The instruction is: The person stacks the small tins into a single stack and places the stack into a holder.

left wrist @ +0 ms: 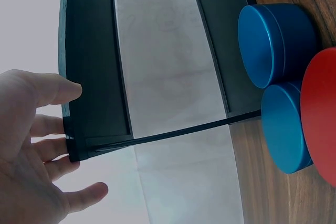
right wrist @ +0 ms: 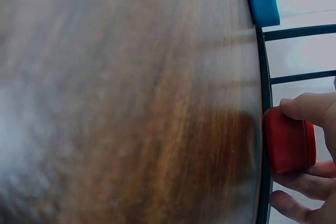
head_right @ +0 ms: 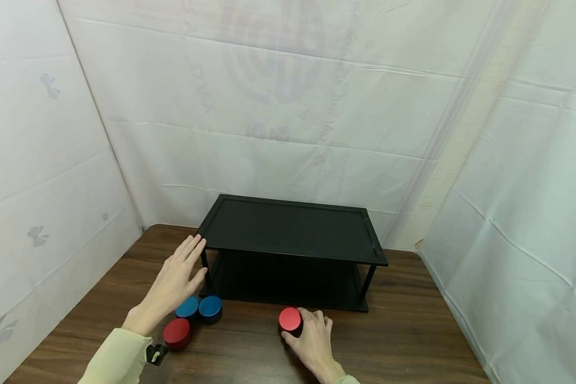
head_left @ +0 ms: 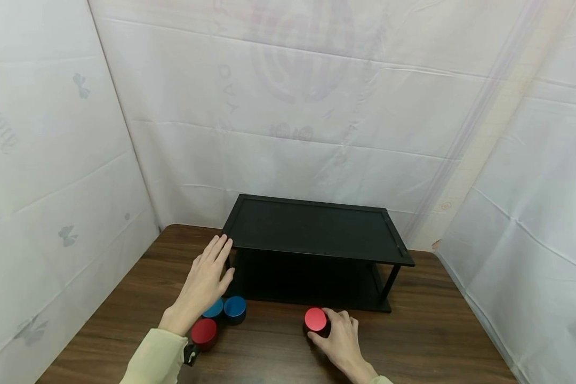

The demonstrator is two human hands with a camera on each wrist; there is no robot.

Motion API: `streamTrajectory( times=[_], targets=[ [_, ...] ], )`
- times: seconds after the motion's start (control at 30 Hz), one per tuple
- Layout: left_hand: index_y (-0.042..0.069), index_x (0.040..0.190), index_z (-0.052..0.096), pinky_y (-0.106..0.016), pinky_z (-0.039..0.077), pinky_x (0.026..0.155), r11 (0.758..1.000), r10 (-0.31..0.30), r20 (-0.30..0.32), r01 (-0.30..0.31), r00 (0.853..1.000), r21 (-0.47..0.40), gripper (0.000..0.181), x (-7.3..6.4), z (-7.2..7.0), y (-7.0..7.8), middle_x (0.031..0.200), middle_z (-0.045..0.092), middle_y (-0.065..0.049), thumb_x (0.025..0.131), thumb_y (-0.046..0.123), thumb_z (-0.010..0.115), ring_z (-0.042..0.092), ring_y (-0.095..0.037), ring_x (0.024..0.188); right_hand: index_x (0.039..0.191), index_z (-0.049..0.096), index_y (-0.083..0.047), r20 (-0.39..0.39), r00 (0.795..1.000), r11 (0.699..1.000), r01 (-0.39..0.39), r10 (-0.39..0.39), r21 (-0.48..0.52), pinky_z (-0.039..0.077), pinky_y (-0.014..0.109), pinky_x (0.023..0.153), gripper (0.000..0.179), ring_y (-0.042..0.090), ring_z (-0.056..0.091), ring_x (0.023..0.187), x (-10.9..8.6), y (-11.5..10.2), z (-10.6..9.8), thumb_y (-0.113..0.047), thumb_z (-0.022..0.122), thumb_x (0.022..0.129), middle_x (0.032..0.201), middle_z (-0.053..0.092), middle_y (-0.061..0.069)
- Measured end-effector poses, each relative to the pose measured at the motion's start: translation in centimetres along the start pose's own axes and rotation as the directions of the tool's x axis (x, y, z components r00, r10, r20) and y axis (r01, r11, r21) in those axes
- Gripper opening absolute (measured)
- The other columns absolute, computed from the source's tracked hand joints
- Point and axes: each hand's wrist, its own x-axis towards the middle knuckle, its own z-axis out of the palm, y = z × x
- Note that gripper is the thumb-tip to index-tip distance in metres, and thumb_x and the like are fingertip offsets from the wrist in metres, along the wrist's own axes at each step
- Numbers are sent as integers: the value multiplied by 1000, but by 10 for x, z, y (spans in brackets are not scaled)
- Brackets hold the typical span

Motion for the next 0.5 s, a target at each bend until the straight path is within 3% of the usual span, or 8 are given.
streamTrajectory(
  times=[0.5],
  targets=[
    [0, 146, 38, -61, 35, 106, 1000, -5, 3, 5, 1000, 5, 65, -1, 0, -2, 153, 35, -20, 89, 16, 66, 28, -36, 144, 110, 67, -5, -1, 1000, 1000, -8, 8, 7, 37, 54, 87, 57, 19, 55, 90, -1, -2, 2, -35, 87, 65, 99, 70, 7]
  ],
)
